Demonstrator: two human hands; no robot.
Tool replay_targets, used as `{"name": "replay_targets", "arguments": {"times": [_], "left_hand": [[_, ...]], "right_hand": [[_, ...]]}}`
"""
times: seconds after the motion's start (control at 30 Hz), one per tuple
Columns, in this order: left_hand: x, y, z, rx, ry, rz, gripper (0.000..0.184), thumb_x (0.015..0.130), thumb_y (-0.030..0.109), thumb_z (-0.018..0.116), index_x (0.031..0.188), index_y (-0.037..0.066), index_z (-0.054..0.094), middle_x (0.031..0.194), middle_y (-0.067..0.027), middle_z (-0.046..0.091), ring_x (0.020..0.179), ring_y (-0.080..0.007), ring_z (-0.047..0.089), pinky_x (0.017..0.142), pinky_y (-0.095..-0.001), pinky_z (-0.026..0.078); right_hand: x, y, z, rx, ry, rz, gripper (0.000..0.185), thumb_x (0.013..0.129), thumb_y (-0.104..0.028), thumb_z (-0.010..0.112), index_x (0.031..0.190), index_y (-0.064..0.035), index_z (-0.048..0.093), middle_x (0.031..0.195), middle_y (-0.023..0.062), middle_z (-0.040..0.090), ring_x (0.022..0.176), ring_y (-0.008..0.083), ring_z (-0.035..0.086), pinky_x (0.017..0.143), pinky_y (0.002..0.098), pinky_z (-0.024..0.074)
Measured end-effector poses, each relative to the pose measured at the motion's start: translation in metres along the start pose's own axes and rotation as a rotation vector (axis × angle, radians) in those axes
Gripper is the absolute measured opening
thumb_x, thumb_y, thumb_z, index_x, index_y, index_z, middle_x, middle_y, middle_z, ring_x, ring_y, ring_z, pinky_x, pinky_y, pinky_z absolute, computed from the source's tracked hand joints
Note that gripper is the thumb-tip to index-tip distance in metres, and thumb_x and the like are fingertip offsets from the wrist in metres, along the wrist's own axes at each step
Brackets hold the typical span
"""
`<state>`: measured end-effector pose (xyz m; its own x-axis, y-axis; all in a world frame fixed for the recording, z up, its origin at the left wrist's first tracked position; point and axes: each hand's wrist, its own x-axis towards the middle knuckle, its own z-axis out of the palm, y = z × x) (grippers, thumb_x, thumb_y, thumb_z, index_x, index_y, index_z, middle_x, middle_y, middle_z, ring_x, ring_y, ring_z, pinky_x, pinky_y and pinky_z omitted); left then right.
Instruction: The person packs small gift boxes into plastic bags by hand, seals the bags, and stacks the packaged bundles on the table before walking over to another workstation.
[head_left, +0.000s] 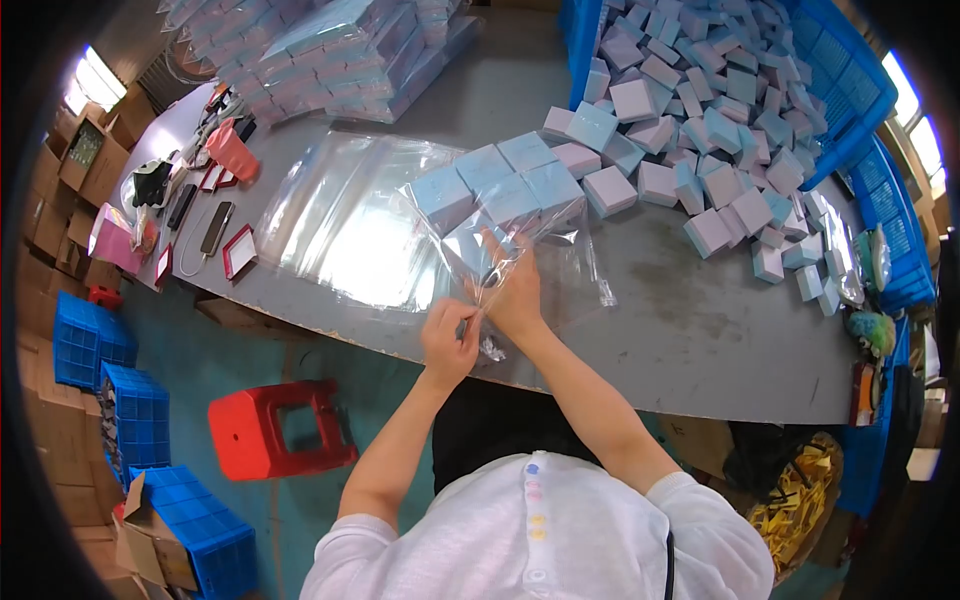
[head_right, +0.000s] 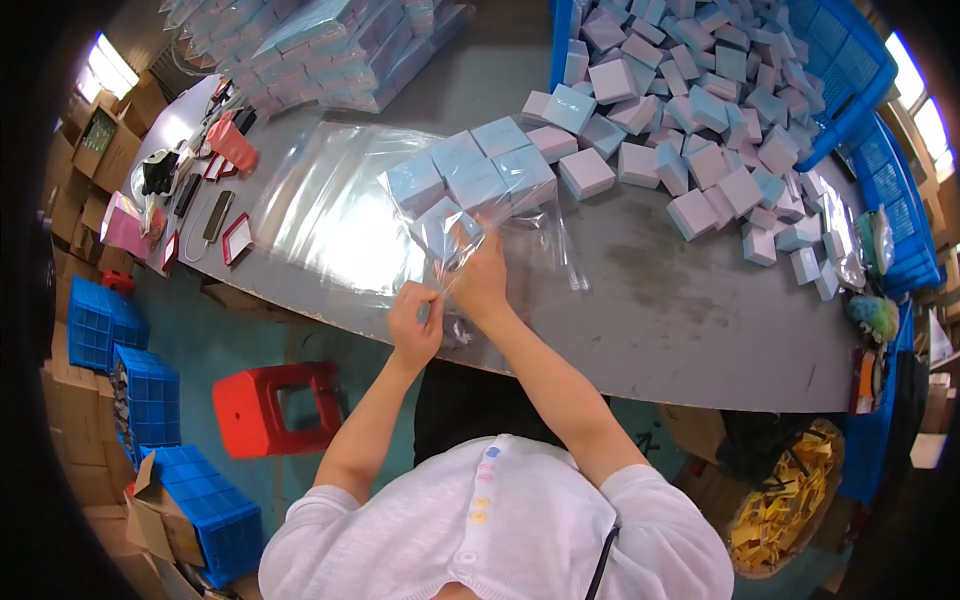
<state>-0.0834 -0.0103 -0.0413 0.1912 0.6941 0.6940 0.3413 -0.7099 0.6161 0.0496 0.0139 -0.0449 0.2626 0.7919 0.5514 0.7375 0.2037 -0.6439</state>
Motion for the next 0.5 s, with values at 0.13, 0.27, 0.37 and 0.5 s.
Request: {"name": "replay_targets", "arguments": {"times": [0.13,0.27,0.37,0.5], "left_hand": [[0.009,-0.001,-0.001,-0.046,-0.045,-0.009,0.015,0.076,-0.006,0.068,0.082,0.002,0.057,0.077,-0.0123,0.057,0.071,-0.0294,0.057,0.062,-0.0358,0.045],[0.013,-0.008,0.008,-0.043,-0.074,0.007,0.015,0.076,-0.006,0.068,0.081,0.002,0.057,0.077,-0.012,0.058,0.071,-0.0297,0.057,0.063,-0.0361,0.044],[0.016,-0.013,0.002,-0.003,0.005,-0.134,0.015,0.076,-0.006,0.068,0.082,0.003,0.057,0.077,-0.0117,0.058,0.072,-0.0297,0.057,0.063,-0.0365,0.044],[0.013,-0.01,0.003,-0.102,-0.094,-0.05,0.013,0.077,-0.005,0.068,0.082,0.002,0.058,0.077,-0.012,0.058,0.071,-0.03,0.057,0.063,-0.0356,0.045]], "right_hand": [[0.003,0.009,0.005,-0.043,-0.03,-0.013,0.083,0.064,-0.027,0.084,0.139,-0.0164,0.049,0.127,0.0236,0.045,0.114,0.0411,0.049,0.09,0.0455,0.0478],[0.013,0.005,0.012,-0.161,-0.062,0.029,0.094,0.065,-0.027,0.082,0.146,-0.0129,0.036,0.129,0.0236,0.042,0.12,0.0412,0.044,0.094,0.0469,0.0447],[0.001,0.015,-0.02,-0.028,-0.188,0.143,0.09,0.068,-0.02,0.078,0.143,-0.0007,0.031,0.137,0.0255,0.037,0.126,0.0441,0.037,0.108,0.0497,0.031],[0.003,0.022,-0.008,0.162,-0.415,-0.324,0.069,0.073,-0.012,0.07,0.135,0.0016,0.043,0.143,0.0211,0.038,0.131,0.0428,0.036,0.109,0.0445,0.0342]]}}
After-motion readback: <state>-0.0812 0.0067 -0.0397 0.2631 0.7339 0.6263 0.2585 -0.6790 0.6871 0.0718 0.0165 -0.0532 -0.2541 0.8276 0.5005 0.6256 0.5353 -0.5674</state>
